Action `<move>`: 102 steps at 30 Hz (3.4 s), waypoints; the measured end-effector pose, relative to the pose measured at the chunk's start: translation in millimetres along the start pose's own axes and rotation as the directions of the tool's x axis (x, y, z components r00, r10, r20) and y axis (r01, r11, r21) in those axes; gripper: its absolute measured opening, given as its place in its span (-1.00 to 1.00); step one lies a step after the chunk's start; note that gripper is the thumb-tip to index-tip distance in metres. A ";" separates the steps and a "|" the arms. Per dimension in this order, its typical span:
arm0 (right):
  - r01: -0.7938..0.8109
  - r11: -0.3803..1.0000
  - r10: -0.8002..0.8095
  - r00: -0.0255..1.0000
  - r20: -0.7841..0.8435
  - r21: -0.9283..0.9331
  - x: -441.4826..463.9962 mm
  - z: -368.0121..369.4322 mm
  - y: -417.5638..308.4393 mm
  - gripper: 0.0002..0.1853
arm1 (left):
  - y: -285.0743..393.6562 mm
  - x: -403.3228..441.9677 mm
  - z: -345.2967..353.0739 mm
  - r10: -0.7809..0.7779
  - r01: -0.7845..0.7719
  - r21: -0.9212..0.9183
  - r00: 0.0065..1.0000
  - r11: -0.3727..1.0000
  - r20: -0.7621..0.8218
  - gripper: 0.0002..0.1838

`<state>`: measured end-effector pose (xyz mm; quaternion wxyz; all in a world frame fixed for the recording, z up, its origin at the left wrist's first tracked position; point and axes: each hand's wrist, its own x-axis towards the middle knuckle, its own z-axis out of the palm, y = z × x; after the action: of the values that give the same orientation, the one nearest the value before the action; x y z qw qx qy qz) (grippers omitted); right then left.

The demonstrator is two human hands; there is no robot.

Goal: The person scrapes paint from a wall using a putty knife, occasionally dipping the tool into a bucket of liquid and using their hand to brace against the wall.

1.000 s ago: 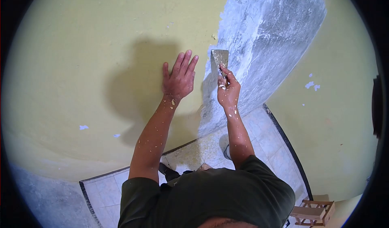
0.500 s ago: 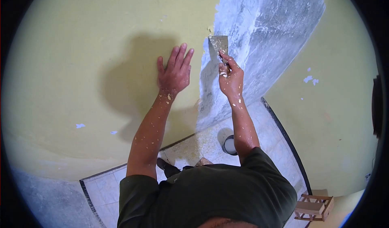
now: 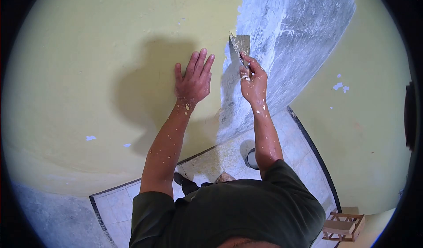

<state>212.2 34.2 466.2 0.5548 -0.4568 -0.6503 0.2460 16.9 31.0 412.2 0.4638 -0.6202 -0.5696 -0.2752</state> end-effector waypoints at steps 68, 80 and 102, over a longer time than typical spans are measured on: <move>-0.703 0.641 0.719 0.690 -0.080 -0.307 -542.3 -352.9 357.3 -0.10 | 298.8 260.1 -176.4 0.431 -0.335 -0.481 0.897 0.810 0.099 -0.50; -0.533 0.427 0.714 0.694 -0.090 -0.730 -835.4 -344.5 244.7 0.00 | -28.7 -444.3 -90.5 0.074 0.586 -0.316 0.399 0.746 0.914 -0.32; 0.411 0.911 -0.404 0.909 0.105 -0.048 -57.6 -37.3 95.2 -0.47 | -19.8 10.9 -102.4 -0.120 0.135 -0.172 0.988 0.976 0.095 -0.33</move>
<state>276.2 21.2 368.6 0.5470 -0.3182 -0.7645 0.1231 19.2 -56.6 469.7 0.3636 -0.6323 -0.6003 -0.3281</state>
